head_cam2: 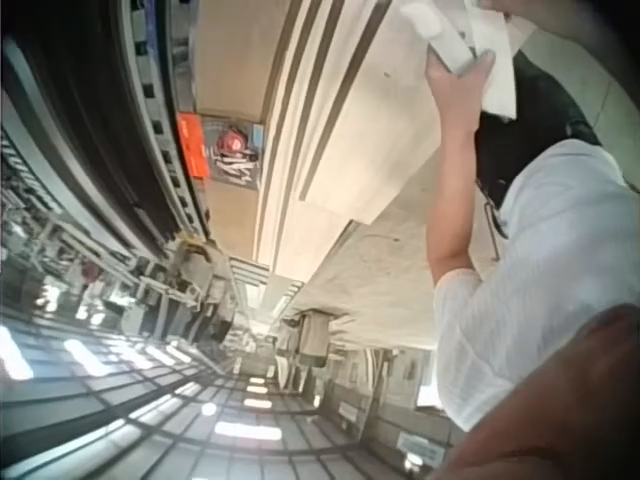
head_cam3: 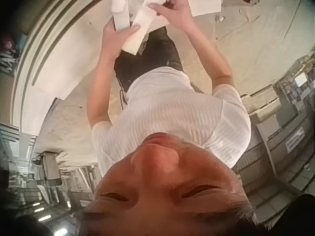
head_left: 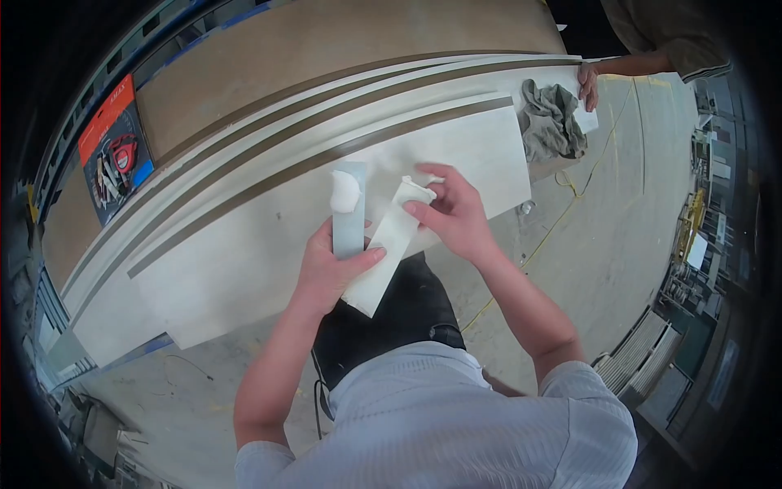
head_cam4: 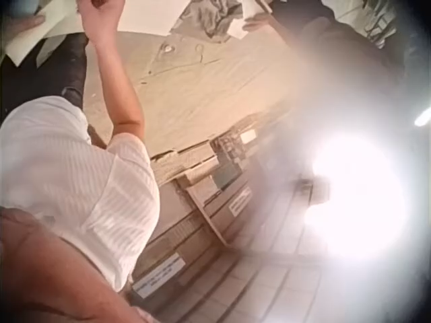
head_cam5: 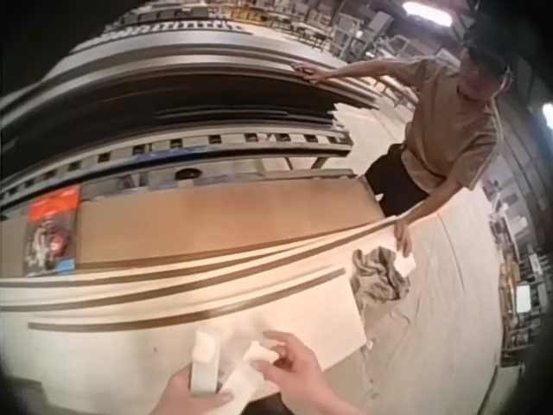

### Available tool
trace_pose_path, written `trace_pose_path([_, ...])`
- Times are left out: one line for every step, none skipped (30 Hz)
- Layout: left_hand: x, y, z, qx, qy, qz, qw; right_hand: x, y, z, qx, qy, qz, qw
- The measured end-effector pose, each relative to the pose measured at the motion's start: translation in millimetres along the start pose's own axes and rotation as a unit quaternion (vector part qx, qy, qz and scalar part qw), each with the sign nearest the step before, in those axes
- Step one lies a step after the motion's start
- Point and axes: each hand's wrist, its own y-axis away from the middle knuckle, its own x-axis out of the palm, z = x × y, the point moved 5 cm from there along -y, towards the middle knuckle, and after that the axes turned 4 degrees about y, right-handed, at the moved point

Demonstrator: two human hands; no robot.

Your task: Applying and trimming white edge banding strips onto wooden furniture panels.

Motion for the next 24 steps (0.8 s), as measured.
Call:
trace_pose_path([9.2,-7.5,0.0,-0.014,-0.01,0.0,1.0,-15.3,2.9,23.0,-0.197,0.183,-0.073,0.96])
trace_pose_path([19.1,-15.2,0.4,-0.028,-0.02,0.001,0.999,-24.4,13.8,44.1,-0.378,0.352,-0.143,0.844])
trace_pose_path([29.0,-22.3,-0.8,-0.029,-0.027,-0.001,0.999,-42.9,17.2,56.7,-0.378,0.346,-0.146,0.846])
trace_pose_path([41.5,-29.7,-0.6,-0.041,0.001,0.013,0.999,-51.1,26.3,72.9,-0.426,0.45,-0.059,0.783])
trace_pose_path([55.5,-36.7,-2.1,-0.054,0.027,0.029,0.998,-56.6,33.9,77.2,-0.462,0.544,0.024,0.7])
trace_pose_path([71.7,-43.4,-4.5,-0.058,0.014,0.04,0.997,-72.8,33.8,79.3,-0.458,0.543,0.008,0.704])
trace_pose_path([91.1,-45.6,-6.6,-0.064,0.035,0.049,0.996,-87.0,35.1,81.5,-0.483,0.541,0.022,0.688])
trace_pose_path([111.1,-47.8,-7.8,-0.071,0.055,0.059,0.994,-101.4,38.2,82.7,-0.507,0.54,0.035,0.671])
trace_pose_path([132.2,-49.1,-8.5,-0.074,0.045,0.068,0.994,-119.3,40.0,81.9,-0.504,0.54,0.022,0.674])
trace_pose_path([152.8,-54.0,-10.6,-0.059,0.033,0.067,0.995,-140.1,42.5,80.2,-0.532,0.514,-0.019,0.672])
trace_pose_path([173.1,-60.1,-12.2,-0.044,0.021,0.066,0.997,-160.3,46.2,77.2,-0.559,0.487,-0.061,0.668])
trace_pose_path([193.4,-66.0,-12.3,-0.047,0.009,0.078,0.996,-174.9,48.9,70.5,-0.555,0.488,-0.078,0.669])
trace_pose_path([210.4,-71.7,-15.1,-0.012,-0.002,0.074,0.997,-189.8,52.1,62.7,-0.533,0.453,-0.111,0.706])
trace_pose_path([225.8,-77.7,-17.8,0.024,-0.011,0.07,0.997,-203.0,55.9,56.1,-0.51,0.415,-0.143,0.74])
trace_pose_path([240.3,-84.4,-16.6,0.019,-0.02,0.08,0.996,-208.9,60.7,51.9,-0.505,0.414,-0.157,0.741])
trace_pose_path([253.0,-92.1,-15.7,0.028,-0.04,0.085,0.995,-219.0,61.5,47.5,-0.473,0.37,-0.195,0.775])
trace_pose_path([265.1,-99.3,-15.0,0.037,-0.059,0.09,0.994,-229.2,63.9,42.8,-0.438,0.324,-0.231,0.806])
trace_pose_path([277.4,-104.9,-15.4,0.033,-0.066,0.096,0.993,-232.7,71.7,42.3,-0.435,0.322,-0.24,0.806])
trace_pose_path([287.4,-109.0,-17.5,0.05,-0.092,0.086,0.991,-241.6,71.7,33.2,-0.323,0.197,-0.221,0.899])
trace_pose_path([295.8,-113.1,-18.5,0.067,-0.118,0.075,0.988,-247.6,69.6,20.6,-0.201,0.064,-0.193,0.958])
trace_pose_path([304.1,-116.2,-15.2,0.062,-0.122,0.078,0.987,-252.0,72.2,19.5,-0.198,0.059,-0.198,0.958])
trace_pose_path([311.1,-118.4,-13.7,0.081,-0.147,0.076,0.983,-256.1,74.4,19.6,-0.218,0.012,-0.196,0.956])
trace_pose_path([317.0,-120.2,-12.8,0.1,-0.17,0.073,0.978,-260.3,75.6,19.9,-0.239,-0.035,-0.192,0.951])
trace_pose_path([322.5,-123.0,-10.6,0.096,-0.173,0.075,0.977,-264.6,75.2,19.2,-0.236,-0.038,-0.196,0.951])
